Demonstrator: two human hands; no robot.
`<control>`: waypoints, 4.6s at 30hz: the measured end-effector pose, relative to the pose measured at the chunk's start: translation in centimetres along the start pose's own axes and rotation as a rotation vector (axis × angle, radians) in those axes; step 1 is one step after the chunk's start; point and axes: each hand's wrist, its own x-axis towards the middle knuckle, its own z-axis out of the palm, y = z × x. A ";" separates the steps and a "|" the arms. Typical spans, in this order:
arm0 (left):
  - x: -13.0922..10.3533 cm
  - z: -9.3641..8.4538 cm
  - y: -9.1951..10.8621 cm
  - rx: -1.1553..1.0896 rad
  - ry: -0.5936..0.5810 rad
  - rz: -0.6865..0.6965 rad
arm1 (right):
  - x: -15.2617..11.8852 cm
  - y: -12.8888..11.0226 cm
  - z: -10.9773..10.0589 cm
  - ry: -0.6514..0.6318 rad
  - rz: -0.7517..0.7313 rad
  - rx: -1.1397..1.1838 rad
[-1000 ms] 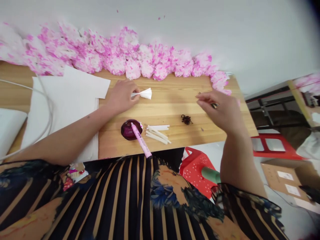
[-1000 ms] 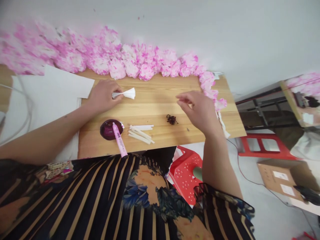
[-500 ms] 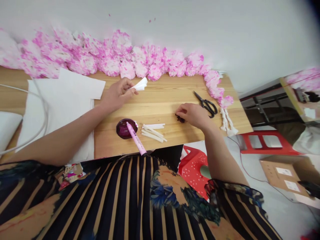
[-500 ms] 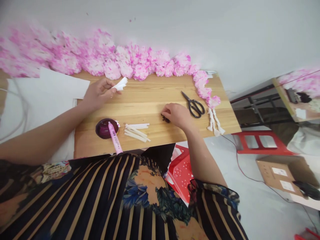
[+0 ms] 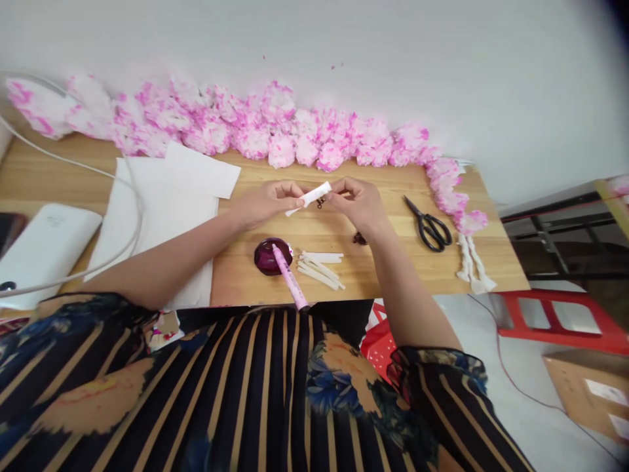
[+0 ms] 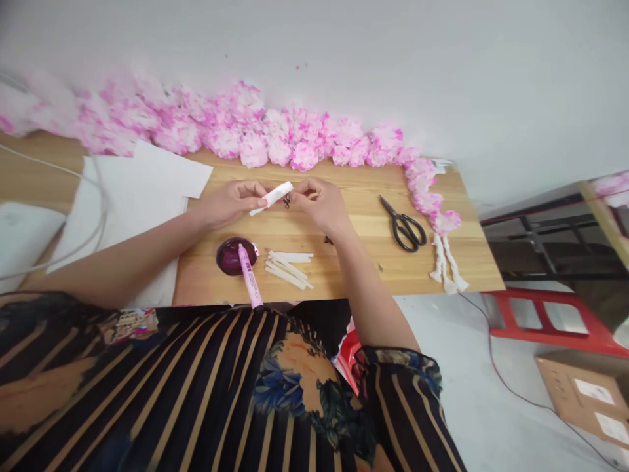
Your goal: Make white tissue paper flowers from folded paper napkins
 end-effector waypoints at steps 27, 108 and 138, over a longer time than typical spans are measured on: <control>1.0 -1.5 0.3 -0.342 0.159 -0.056 | 3.5 1.9 1.6 -0.143 -0.153 -0.035; 0.5 -1.6 0.2 1.096 -0.008 0.326 | 3.0 1.6 2.3 -0.089 -0.570 -0.514; 0.8 -0.3 0.2 -0.231 0.274 -0.046 | 2.2 1.0 4.3 -0.065 -0.383 -0.109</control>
